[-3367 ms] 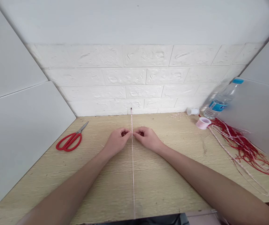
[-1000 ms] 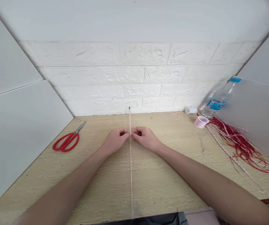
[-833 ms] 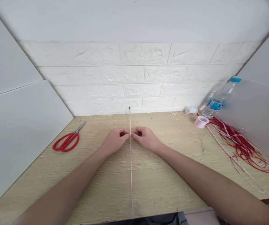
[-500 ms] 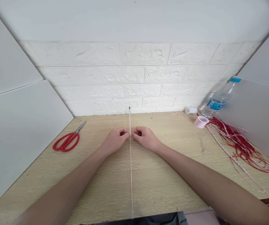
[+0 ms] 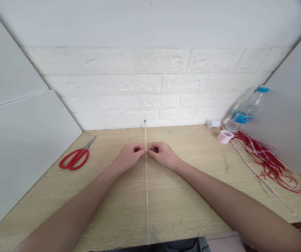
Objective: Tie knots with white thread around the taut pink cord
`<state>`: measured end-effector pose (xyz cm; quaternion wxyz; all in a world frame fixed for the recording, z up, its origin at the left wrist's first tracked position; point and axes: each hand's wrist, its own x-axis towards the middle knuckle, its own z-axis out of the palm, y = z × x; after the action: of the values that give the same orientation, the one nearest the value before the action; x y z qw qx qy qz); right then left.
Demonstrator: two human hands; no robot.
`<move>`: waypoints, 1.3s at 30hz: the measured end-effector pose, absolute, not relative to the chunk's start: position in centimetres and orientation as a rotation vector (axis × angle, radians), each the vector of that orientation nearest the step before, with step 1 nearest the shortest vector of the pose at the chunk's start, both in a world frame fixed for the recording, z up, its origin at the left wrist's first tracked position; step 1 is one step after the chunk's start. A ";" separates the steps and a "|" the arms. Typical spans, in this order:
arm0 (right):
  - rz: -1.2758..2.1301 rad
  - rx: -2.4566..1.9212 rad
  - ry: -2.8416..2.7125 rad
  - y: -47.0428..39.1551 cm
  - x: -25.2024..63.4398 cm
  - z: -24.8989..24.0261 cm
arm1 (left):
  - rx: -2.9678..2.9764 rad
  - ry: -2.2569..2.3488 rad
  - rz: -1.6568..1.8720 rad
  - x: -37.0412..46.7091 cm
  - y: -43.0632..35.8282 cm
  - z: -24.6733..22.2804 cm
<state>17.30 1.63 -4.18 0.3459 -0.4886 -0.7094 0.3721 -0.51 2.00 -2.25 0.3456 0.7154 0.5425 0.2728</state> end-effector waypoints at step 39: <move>1.003 -1.264 -1.810 1.7 17.3 -3.8 | 1.899 1.430 0.662 -0.5 2.0 -2.6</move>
<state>17.35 1.73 -3.81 0.3506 -0.4882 -0.6991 0.3872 -0.53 2.03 -2.56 0.3307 0.7262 0.5469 0.2533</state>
